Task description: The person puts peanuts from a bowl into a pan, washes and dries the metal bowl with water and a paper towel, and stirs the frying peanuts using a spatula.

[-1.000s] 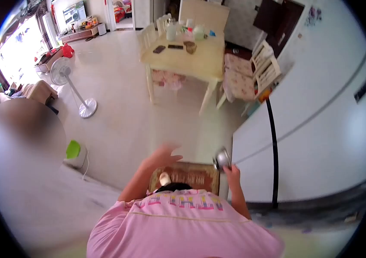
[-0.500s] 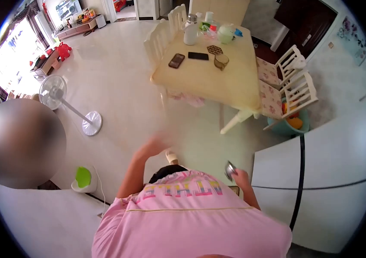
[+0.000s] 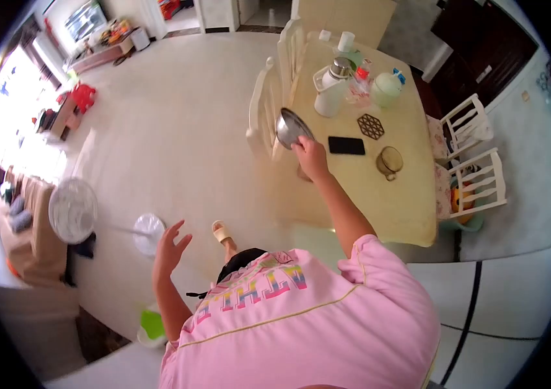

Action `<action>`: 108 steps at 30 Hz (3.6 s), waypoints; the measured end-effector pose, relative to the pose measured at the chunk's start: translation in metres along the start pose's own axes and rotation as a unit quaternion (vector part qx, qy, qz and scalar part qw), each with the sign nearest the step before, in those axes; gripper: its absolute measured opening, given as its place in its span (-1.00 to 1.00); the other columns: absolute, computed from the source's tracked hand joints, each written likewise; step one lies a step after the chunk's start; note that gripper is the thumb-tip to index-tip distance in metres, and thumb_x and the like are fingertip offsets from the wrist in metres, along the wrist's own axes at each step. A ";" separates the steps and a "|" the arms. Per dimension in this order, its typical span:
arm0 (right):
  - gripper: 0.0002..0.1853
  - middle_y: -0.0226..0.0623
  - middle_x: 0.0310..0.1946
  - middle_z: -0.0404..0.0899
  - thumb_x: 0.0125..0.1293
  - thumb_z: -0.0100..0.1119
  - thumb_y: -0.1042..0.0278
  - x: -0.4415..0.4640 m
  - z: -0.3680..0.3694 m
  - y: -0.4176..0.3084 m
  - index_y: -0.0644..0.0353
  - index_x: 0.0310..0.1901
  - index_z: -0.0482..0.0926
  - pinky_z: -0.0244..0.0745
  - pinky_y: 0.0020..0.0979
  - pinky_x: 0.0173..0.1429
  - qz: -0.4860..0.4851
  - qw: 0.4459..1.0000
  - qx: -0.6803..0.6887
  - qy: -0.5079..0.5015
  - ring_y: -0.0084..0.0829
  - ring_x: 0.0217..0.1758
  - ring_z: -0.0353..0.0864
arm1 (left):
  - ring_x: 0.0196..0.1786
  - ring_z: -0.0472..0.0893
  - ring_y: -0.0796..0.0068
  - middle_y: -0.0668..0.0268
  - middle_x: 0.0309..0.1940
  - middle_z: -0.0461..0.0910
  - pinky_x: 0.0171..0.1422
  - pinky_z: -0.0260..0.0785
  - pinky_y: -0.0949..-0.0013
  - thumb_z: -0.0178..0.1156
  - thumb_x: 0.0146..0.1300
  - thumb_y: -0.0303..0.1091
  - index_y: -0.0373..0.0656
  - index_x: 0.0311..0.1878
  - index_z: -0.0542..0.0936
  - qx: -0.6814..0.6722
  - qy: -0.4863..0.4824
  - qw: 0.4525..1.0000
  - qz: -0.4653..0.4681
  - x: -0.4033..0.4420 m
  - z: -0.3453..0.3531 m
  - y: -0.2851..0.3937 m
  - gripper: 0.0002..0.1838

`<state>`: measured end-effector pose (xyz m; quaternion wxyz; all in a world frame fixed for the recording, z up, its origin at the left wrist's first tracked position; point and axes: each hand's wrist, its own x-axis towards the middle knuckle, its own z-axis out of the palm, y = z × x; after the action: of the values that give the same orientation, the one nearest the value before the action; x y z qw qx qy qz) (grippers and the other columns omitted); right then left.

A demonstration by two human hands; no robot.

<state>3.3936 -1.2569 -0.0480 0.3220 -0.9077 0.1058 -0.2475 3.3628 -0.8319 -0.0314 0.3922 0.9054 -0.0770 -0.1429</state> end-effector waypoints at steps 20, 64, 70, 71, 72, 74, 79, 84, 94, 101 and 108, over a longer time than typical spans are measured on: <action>-0.89 -0.05 -0.42 0.53 0.06 0.07 0.35 0.383 0.151 0.216 0.19 -0.43 0.49 0.38 -0.06 -0.25 0.273 0.917 -0.251 0.145 -0.01 -0.27 0.51 | 0.08 0.45 0.21 0.14 0.08 0.44 0.11 0.33 0.25 0.22 0.14 -0.21 -0.09 0.14 0.44 0.059 -0.229 0.943 0.235 0.620 -0.064 0.126 -0.52; -0.11 -0.03 0.02 0.36 -0.08 0.40 0.06 0.720 0.044 0.379 0.23 0.21 0.10 0.33 -0.20 0.12 0.457 0.545 0.114 0.694 -0.20 0.07 0.39 | 0.35 0.11 0.28 0.25 0.32 0.10 0.34 -0.02 0.03 -0.14 0.30 0.14 0.00 0.38 -0.01 -0.050 -0.821 0.569 0.014 1.048 0.458 0.645 -0.31; -0.40 -0.15 0.16 0.22 0.05 0.33 0.14 0.740 0.130 0.299 0.16 0.04 0.23 0.18 -0.28 0.27 0.326 0.513 0.006 0.794 -0.35 0.23 0.23 | 0.25 0.28 0.26 0.24 0.25 0.23 0.27 0.16 0.15 -0.18 0.24 0.27 -0.03 0.32 0.13 -0.084 -0.965 0.241 -0.055 0.974 0.465 0.639 -0.27; -0.52 -0.20 0.25 0.14 0.15 0.21 0.00 0.742 0.137 0.277 0.13 -0.09 0.26 0.16 -0.27 0.28 0.381 0.552 -0.095 0.736 -0.35 0.29 0.16 | 0.22 0.33 0.25 0.24 0.22 0.27 0.25 0.22 0.18 -0.18 0.23 0.29 -0.04 0.31 0.15 -0.085 -0.975 0.195 -0.056 0.973 0.462 0.636 -0.26; -0.50 -0.22 0.25 0.16 0.19 0.13 -0.07 0.739 0.144 0.278 0.14 -0.04 0.28 0.17 -0.28 0.29 0.336 0.511 -0.037 0.790 -0.36 0.28 0.19 | 0.13 0.41 0.32 0.27 0.13 0.36 0.17 0.29 0.25 -0.07 0.27 0.15 -0.09 0.27 0.20 -0.050 -0.976 0.197 -0.077 0.974 0.441 0.646 -0.35; -0.44 -0.26 0.23 0.22 0.23 0.02 -0.15 0.747 0.156 0.276 0.14 0.06 0.29 0.19 -0.29 0.29 0.234 0.437 0.131 0.859 -0.35 0.25 0.25 | 0.06 0.44 0.38 0.28 0.05 0.40 0.14 0.30 0.31 0.01 0.27 0.02 -0.14 0.22 0.23 -0.032 -0.988 0.139 0.063 0.976 0.431 0.644 -0.42; -0.32 -0.24 0.14 0.36 0.26 -0.08 -0.20 0.783 0.171 0.271 0.13 0.26 0.19 0.26 -0.30 0.28 0.086 0.287 0.343 0.890 -0.33 0.17 0.38 | -0.19 0.46 0.52 0.30 -0.22 0.46 -0.05 0.32 0.43 0.22 0.14 -0.35 -0.24 -0.07 0.36 -0.020 -0.909 0.185 0.374 0.979 0.404 0.654 -0.65; -0.10 -0.29 0.35 0.05 0.12 -0.30 -0.48 0.794 0.198 0.292 0.01 0.36 -0.03 0.00 -0.12 0.40 0.000 0.387 0.276 0.880 -0.26 0.39 0.08 | -0.24 0.48 0.56 0.32 -0.24 0.50 -0.12 0.35 0.46 0.19 0.09 -0.50 -0.25 -0.12 0.41 -0.006 -0.948 0.162 0.275 0.987 0.382 0.679 -0.72; -0.08 -0.26 0.30 0.10 0.07 -0.35 -0.48 0.813 0.159 0.321 0.05 0.33 0.02 0.09 -0.02 0.33 -0.267 0.488 0.326 0.764 -0.17 0.31 0.17 | -0.09 0.55 0.30 0.18 -0.11 0.51 -0.01 0.43 0.24 0.12 0.12 -0.46 -0.22 0.06 0.36 -0.002 -0.989 0.135 0.052 1.004 0.340 0.765 -0.60; -0.33 -0.20 0.11 0.38 0.23 -0.12 -0.20 0.814 0.116 0.282 0.18 0.21 0.23 0.26 -0.17 0.26 0.070 0.375 0.280 0.881 -0.25 0.17 0.38 | 0.08 0.43 0.24 0.17 0.05 0.41 0.19 0.24 0.17 -0.03 0.23 -0.13 -0.20 0.17 0.30 -0.046 -0.986 0.157 -0.017 1.022 0.497 0.741 -0.50; -0.40 -0.20 0.09 0.41 0.21 0.08 0.00 0.800 0.104 0.267 0.19 0.19 0.25 0.29 -0.19 0.24 0.124 0.331 0.297 0.887 -0.27 0.13 0.41 | 0.25 0.28 0.27 0.20 0.22 0.29 0.37 0.05 0.18 -0.19 0.32 0.13 -0.18 0.23 0.27 -0.037 -0.984 0.123 0.125 1.029 0.518 0.611 -0.38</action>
<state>4.1225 -1.6884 0.0171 0.3131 0.0279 0.3596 -0.8786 4.1558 -1.8632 -0.1262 0.0239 -0.0532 -0.5031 -0.8622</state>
